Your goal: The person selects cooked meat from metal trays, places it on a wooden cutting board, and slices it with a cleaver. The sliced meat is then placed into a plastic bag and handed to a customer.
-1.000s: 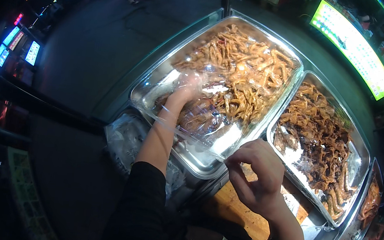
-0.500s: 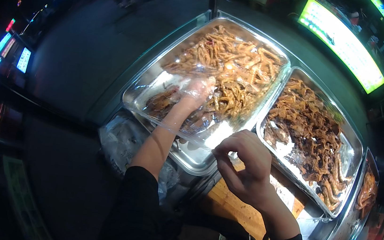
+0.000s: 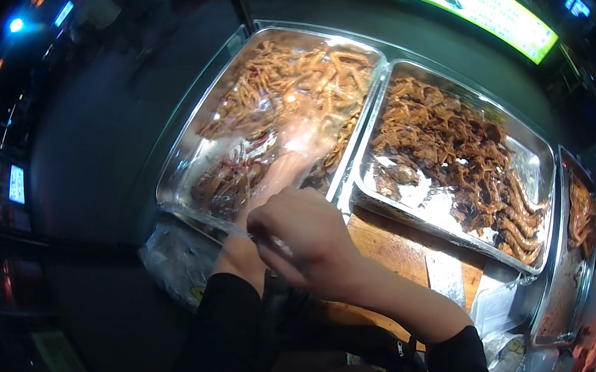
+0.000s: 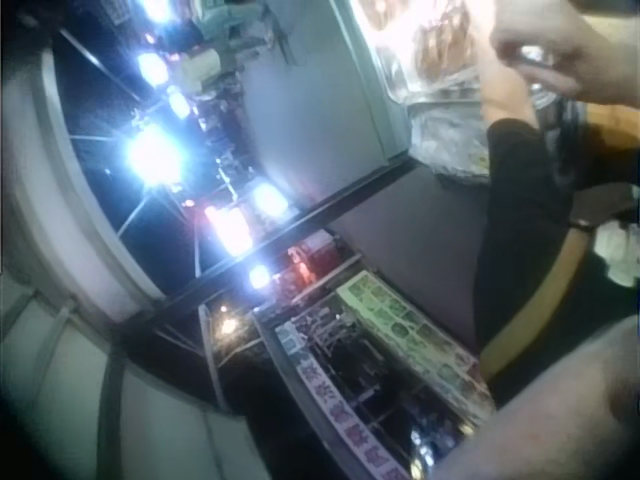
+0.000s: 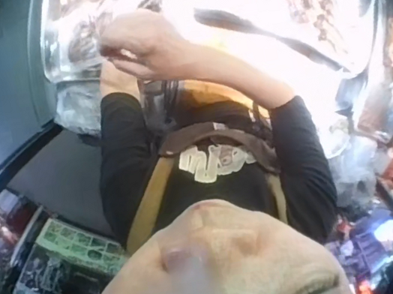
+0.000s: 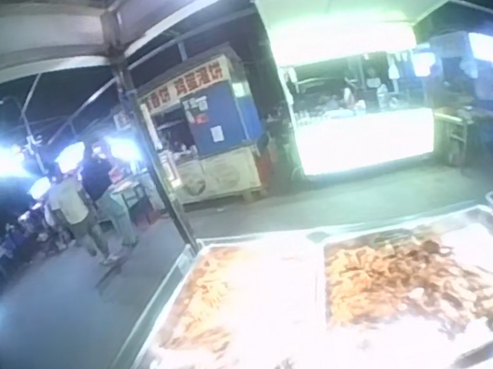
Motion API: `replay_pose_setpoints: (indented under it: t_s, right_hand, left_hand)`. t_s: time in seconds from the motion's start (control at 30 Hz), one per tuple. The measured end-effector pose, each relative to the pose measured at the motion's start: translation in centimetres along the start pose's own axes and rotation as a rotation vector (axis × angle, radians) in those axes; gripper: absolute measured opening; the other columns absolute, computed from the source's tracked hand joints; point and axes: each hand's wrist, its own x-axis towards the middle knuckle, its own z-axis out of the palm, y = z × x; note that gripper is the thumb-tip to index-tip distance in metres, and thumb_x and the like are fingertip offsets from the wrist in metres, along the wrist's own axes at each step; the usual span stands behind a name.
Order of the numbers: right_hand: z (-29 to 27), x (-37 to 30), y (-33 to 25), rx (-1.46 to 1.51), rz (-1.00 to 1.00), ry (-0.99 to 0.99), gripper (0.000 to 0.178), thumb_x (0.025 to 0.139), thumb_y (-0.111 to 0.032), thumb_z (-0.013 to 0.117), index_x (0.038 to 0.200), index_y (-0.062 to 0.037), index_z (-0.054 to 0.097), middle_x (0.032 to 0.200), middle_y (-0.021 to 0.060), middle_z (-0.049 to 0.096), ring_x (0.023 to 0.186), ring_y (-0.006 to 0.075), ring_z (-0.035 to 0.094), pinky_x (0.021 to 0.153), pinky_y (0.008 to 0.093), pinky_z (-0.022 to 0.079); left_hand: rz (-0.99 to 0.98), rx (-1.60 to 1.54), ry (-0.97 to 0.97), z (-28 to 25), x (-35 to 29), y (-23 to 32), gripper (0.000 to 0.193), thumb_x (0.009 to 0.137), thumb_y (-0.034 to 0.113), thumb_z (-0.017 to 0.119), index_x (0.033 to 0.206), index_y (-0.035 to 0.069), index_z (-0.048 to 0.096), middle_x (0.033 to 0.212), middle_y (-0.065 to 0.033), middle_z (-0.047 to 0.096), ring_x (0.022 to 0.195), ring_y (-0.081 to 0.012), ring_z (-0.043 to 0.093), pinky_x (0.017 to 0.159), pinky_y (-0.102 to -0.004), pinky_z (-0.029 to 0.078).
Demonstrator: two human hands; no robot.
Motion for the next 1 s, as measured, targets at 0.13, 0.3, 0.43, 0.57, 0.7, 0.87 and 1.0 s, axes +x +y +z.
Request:
replay_pose_setpoints:
  t_s: [0.13,0.3,0.43,0.57,0.7,0.87,1.0]
  right_hand:
    - [0.5,0.1,0.6,0.016,-0.036,0.093,0.021,0.071,-0.004,0.067,0.089,-0.0076,0.057,0.076,0.0079,0.056,0.072,0.0279,0.057,0.063,0.0382,0.042]
    - [1.1,0.3,1.1,0.014,-0.031,0.067,0.017,0.075,-0.010,0.066,0.088,-0.0075,0.055,0.076,0.0080,0.056,0.072,0.0272,0.057,0.064,0.0386,0.044]
    - [1.0,0.6,1.2,0.003,-0.027,0.055,0.017,0.076,-0.011,0.066,0.089,-0.0076,0.055,0.075,0.0081,0.055,0.071,0.0272,0.057,0.064,0.0386,0.044]
    - [0.7,0.7,1.2,0.016,-0.045,0.043,0.018,0.073,-0.008,0.066,0.085,-0.0078,0.051,0.075,0.0094,0.052,0.072,0.0257,0.054,0.063,0.0376,0.042]
    - [0.6,0.8,1.1,0.041,0.000,-0.005,0.018,0.072,-0.006,0.068,0.088,-0.0087,0.058,0.074,0.0079,0.054,0.071,0.0281,0.056,0.062,0.0383,0.042]
    - [0.6,1.1,1.0,0.030,-0.015,-0.024,0.018,0.072,-0.006,0.068,0.087,-0.0090,0.058,0.074,0.0073,0.053,0.071,0.0276,0.056,0.062,0.0381,0.041]
    - [0.8,0.9,0.8,0.024,-0.001,-0.027,0.018,0.072,-0.005,0.067,0.086,-0.0086,0.057,0.074,0.0074,0.052,0.071,0.0277,0.055,0.062,0.0378,0.041]
  left_hand:
    - [0.059,-0.056,-0.098,-0.7,0.2,-1.0,0.047,0.082,0.037,0.058,0.125,0.017,0.058,0.119,-0.0131,0.061,0.105,-0.0297,0.058,0.089,-0.0441,0.047]
    - [0.068,-0.067,-0.160,-1.8,1.3,-1.2,0.047,0.082,0.037,0.058,0.124,0.017,0.058,0.118,-0.0132,0.061,0.104,-0.0296,0.059,0.088,-0.0438,0.048]
    - [0.068,-0.072,-0.179,-1.9,2.4,-0.7,0.047,0.081,0.037,0.058,0.124,0.017,0.058,0.117,-0.0133,0.061,0.103,-0.0294,0.059,0.087,-0.0435,0.048]
    - [0.078,-0.075,-0.186,-1.4,3.7,-0.4,0.047,0.081,0.037,0.058,0.124,0.017,0.058,0.116,-0.0134,0.062,0.102,-0.0293,0.060,0.086,-0.0433,0.049]
    - [0.125,-0.086,-0.211,-0.9,4.9,-0.5,0.047,0.081,0.037,0.058,0.124,0.016,0.058,0.116,-0.0135,0.062,0.101,-0.0292,0.060,0.085,-0.0430,0.049]
    - [-0.077,-0.194,-0.181,-1.1,4.8,-2.6,0.043,0.085,0.039,0.055,0.118,0.013,0.061,0.109,-0.0142,0.064,0.097,-0.0292,0.061,0.083,-0.0427,0.050]
    - [-0.455,-0.180,-0.119,-1.3,2.9,-6.0,0.032,0.092,0.031,0.051,0.091,0.006,0.071,0.084,-0.0149,0.067,0.075,-0.0298,0.064,0.071,-0.0431,0.053]
